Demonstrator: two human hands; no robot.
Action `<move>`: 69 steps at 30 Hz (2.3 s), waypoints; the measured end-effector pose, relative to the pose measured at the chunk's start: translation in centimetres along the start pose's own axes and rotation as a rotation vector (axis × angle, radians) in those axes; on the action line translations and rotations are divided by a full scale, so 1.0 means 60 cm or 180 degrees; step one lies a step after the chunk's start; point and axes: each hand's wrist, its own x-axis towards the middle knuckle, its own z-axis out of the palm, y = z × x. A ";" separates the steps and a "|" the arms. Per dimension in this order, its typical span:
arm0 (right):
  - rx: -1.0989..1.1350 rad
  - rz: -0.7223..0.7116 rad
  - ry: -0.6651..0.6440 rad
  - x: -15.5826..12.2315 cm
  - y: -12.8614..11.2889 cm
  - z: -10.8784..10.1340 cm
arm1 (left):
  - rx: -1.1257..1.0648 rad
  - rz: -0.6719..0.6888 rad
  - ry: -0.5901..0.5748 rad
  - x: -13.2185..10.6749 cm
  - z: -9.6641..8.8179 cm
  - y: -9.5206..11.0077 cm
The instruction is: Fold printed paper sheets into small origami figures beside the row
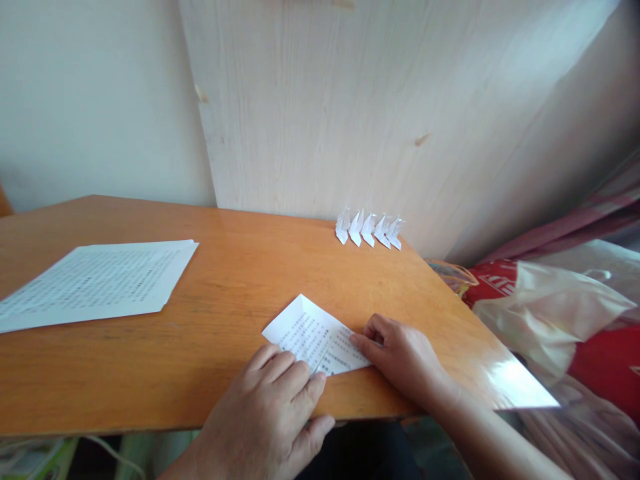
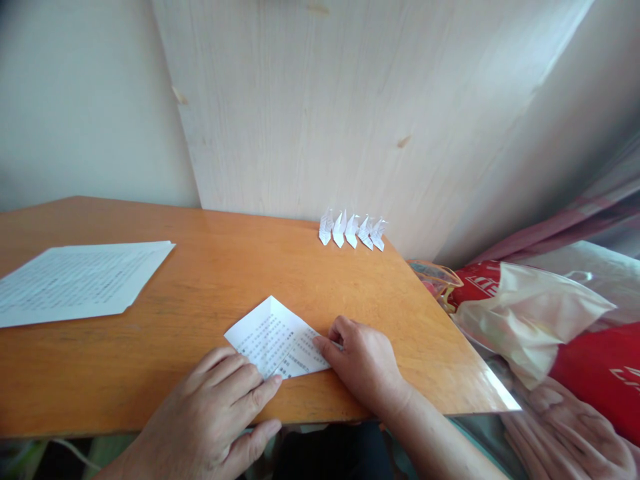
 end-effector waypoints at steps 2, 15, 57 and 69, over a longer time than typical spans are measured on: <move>-0.0029 0.0001 -0.0004 0.001 0.000 0.000 | -0.0029 -0.0004 -0.0031 -0.001 0.001 -0.001; -0.0064 0.0006 -0.0044 0.000 0.003 0.001 | -0.0040 0.0027 -0.0035 0.006 -0.002 0.002; -0.0260 -0.0063 0.0023 0.004 -0.002 0.001 | -0.0368 -0.0197 -0.0587 0.061 -0.020 -0.001; -0.0362 -0.0068 0.0004 0.004 -0.008 -0.001 | -0.0608 -0.0317 -0.0473 0.080 0.023 -0.021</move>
